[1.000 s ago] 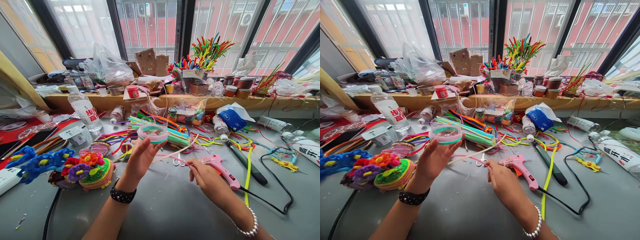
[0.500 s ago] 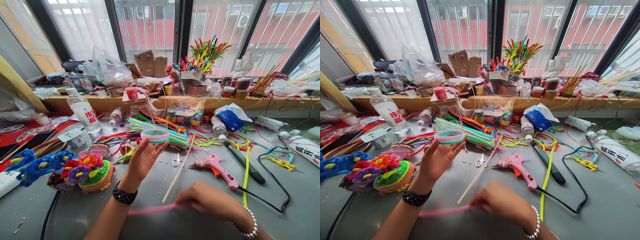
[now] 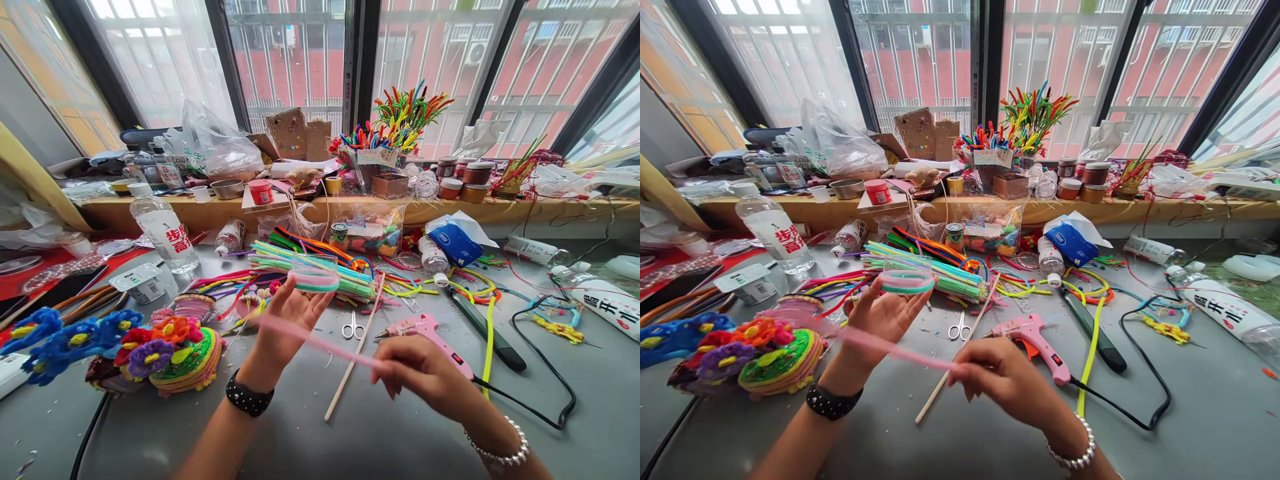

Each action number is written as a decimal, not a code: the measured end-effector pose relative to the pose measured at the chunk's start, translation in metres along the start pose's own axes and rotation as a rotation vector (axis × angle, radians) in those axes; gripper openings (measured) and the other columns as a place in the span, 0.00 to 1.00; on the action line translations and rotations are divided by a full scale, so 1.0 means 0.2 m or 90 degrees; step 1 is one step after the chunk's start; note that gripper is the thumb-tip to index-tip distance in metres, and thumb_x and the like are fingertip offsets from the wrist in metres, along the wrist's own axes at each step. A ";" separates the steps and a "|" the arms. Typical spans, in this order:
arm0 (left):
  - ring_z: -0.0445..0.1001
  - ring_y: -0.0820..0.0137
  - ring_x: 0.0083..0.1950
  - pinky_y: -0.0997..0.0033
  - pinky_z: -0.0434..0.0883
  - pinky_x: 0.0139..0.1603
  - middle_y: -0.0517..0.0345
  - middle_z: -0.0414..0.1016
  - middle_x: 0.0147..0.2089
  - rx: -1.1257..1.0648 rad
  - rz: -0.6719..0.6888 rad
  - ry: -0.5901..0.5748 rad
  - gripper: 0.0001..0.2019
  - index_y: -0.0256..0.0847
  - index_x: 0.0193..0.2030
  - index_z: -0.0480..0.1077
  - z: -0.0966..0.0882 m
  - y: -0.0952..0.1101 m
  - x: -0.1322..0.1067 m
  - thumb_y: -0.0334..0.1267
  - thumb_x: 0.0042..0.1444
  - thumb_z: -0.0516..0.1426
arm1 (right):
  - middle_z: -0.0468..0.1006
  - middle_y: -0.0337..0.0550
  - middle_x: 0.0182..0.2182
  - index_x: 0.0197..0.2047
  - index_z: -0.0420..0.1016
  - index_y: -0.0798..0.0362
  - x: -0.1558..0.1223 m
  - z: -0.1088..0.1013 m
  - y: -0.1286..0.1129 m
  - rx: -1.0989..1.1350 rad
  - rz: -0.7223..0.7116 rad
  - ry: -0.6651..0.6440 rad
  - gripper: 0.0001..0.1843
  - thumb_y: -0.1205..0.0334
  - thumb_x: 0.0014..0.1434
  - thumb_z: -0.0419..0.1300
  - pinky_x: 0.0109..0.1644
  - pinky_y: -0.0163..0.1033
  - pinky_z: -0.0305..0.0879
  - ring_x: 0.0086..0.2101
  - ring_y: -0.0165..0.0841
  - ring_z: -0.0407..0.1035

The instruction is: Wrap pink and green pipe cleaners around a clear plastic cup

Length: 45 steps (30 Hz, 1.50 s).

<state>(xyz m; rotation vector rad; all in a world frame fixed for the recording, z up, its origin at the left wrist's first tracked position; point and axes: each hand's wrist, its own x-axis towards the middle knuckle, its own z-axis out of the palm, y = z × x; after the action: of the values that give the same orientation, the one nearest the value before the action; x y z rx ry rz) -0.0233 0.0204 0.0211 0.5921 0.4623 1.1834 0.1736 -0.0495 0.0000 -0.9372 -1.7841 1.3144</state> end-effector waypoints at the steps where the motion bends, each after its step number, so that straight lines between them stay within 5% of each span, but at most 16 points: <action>1: 0.75 0.64 0.50 0.66 0.70 0.53 0.45 0.76 0.48 -0.005 -0.011 0.003 0.22 0.32 0.58 0.60 0.00 -0.01 0.00 0.39 0.58 0.52 | 0.71 0.38 0.21 0.34 0.73 0.54 -0.01 -0.02 0.00 0.020 -0.006 0.050 0.18 0.49 0.61 0.51 0.28 0.32 0.61 0.22 0.26 0.63; 5: 0.75 0.63 0.50 0.67 0.71 0.52 0.43 0.75 0.49 0.008 -0.071 -0.013 0.20 0.30 0.54 0.62 0.01 -0.05 -0.01 0.38 0.56 0.54 | 0.67 0.34 0.20 0.37 0.70 0.51 -0.02 -0.07 0.02 0.122 -0.040 0.360 0.14 0.48 0.58 0.55 0.26 0.32 0.59 0.19 0.24 0.57; 8: 0.77 0.65 0.46 0.70 0.72 0.48 0.45 0.77 0.45 0.035 -0.146 -0.043 0.15 0.32 0.48 0.67 0.02 -0.10 -0.02 0.38 0.56 0.55 | 0.58 0.31 0.18 0.34 0.71 0.51 -0.03 -0.09 0.04 0.120 -0.035 0.455 0.15 0.47 0.54 0.60 0.22 0.30 0.53 0.19 0.23 0.51; 14: 0.78 0.67 0.41 0.72 0.71 0.44 0.48 0.79 0.41 0.153 -0.260 -0.097 0.14 0.34 0.43 0.70 0.01 -0.19 -0.03 0.42 0.53 0.59 | 0.62 0.35 0.20 0.31 0.76 0.53 -0.02 -0.08 0.01 0.038 0.036 0.384 0.17 0.47 0.49 0.63 0.26 0.33 0.55 0.23 0.27 0.57; 20: 0.77 0.63 0.43 0.63 0.69 0.49 0.45 0.76 0.46 0.288 -0.213 -0.109 0.29 0.35 0.49 0.67 0.00 -0.23 -0.05 0.58 0.48 0.57 | 0.65 0.36 0.20 0.23 0.72 0.54 0.00 -0.05 0.01 0.006 0.068 0.359 0.18 0.47 0.50 0.62 0.26 0.34 0.53 0.23 0.27 0.56; 28: 0.70 0.58 0.53 0.59 0.65 0.52 0.47 0.67 0.56 0.358 -0.166 -0.105 0.28 0.42 0.52 0.64 0.04 -0.23 -0.08 0.42 0.43 0.65 | 0.64 0.36 0.21 0.26 0.71 0.53 0.00 -0.02 0.04 0.009 0.090 0.369 0.18 0.45 0.53 0.60 0.27 0.35 0.52 0.24 0.28 0.55; 38: 0.71 0.64 0.48 0.64 0.66 0.48 0.48 0.69 0.53 0.326 -0.173 -0.139 0.25 0.39 0.50 0.63 0.03 -0.24 -0.08 0.40 0.46 0.65 | 0.61 0.33 0.19 0.24 0.70 0.53 0.00 0.00 0.02 0.017 0.089 0.357 0.18 0.46 0.52 0.61 0.25 0.34 0.49 0.22 0.25 0.50; 45: 0.69 0.60 0.54 0.62 0.65 0.51 0.49 0.69 0.54 0.306 -0.167 -0.180 0.26 0.42 0.52 0.64 0.02 -0.23 -0.07 0.38 0.46 0.64 | 0.60 0.33 0.19 0.24 0.70 0.53 0.00 -0.01 0.02 0.047 0.093 0.370 0.17 0.47 0.51 0.62 0.24 0.35 0.47 0.21 0.25 0.47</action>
<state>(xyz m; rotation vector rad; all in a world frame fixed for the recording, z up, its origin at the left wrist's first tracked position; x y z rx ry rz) 0.0077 -0.0057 -0.0064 1.0635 0.5656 0.7217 0.1753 -0.0481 -0.0035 -1.2710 -1.2315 1.0396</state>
